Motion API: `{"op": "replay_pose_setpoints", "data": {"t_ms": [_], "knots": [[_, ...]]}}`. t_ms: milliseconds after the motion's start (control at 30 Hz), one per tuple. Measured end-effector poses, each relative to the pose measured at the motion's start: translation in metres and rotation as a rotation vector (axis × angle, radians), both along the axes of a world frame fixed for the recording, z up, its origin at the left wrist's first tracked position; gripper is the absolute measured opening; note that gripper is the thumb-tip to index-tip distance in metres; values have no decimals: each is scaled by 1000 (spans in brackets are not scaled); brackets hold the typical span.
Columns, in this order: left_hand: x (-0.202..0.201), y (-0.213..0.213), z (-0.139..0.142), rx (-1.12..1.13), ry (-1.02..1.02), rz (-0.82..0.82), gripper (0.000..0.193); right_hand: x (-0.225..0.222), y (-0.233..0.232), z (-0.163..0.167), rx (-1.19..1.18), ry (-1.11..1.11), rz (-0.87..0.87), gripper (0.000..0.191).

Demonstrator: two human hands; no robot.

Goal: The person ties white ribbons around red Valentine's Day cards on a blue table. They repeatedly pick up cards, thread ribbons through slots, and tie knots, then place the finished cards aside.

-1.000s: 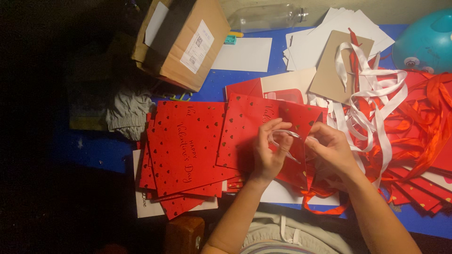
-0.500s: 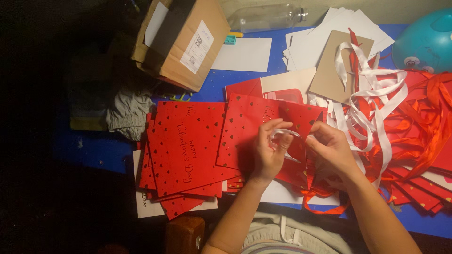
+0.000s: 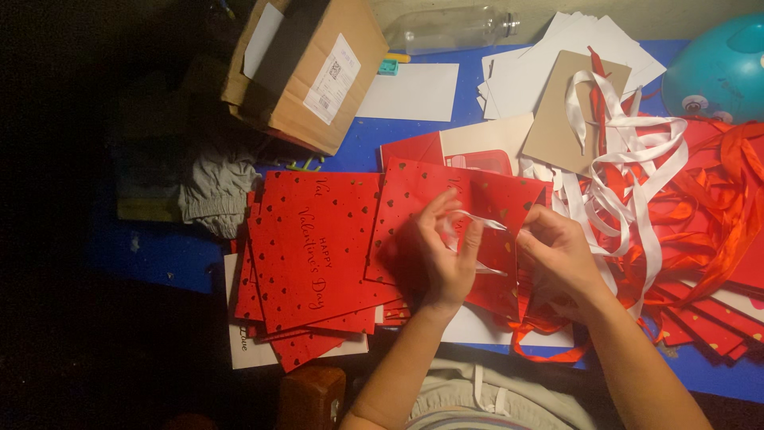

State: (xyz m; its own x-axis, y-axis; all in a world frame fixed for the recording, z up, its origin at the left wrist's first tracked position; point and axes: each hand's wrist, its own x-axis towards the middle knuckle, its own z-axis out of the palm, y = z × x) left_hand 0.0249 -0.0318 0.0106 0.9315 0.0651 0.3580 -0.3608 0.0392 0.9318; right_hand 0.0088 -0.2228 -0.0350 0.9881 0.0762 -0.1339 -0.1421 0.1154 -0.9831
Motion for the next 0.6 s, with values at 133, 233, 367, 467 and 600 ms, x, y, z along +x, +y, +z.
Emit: {"op": "replay_pose_setpoints", "data": {"t_ms": [133, 233, 367, 467, 600], "knots": [[0, -2, 19, 526, -293, 129, 28, 2, 1, 2, -30, -112, 19, 11], [4, -2, 16, 489, -239, 40, 20, 2, 1, 4, -38, -100, 16, 11], [3, -1, -1, 352, -137, -3, 11, 1, 2, 6, -33, -90, -3, 11], [-4, -1, -11, 130, 144, -104, 14, 1, 2, 5, -69, -62, -20, 10], [-3, -1, -11, 100, 79, -98, 18, -1, 0, 2, -39, -33, -28, 11]]}}
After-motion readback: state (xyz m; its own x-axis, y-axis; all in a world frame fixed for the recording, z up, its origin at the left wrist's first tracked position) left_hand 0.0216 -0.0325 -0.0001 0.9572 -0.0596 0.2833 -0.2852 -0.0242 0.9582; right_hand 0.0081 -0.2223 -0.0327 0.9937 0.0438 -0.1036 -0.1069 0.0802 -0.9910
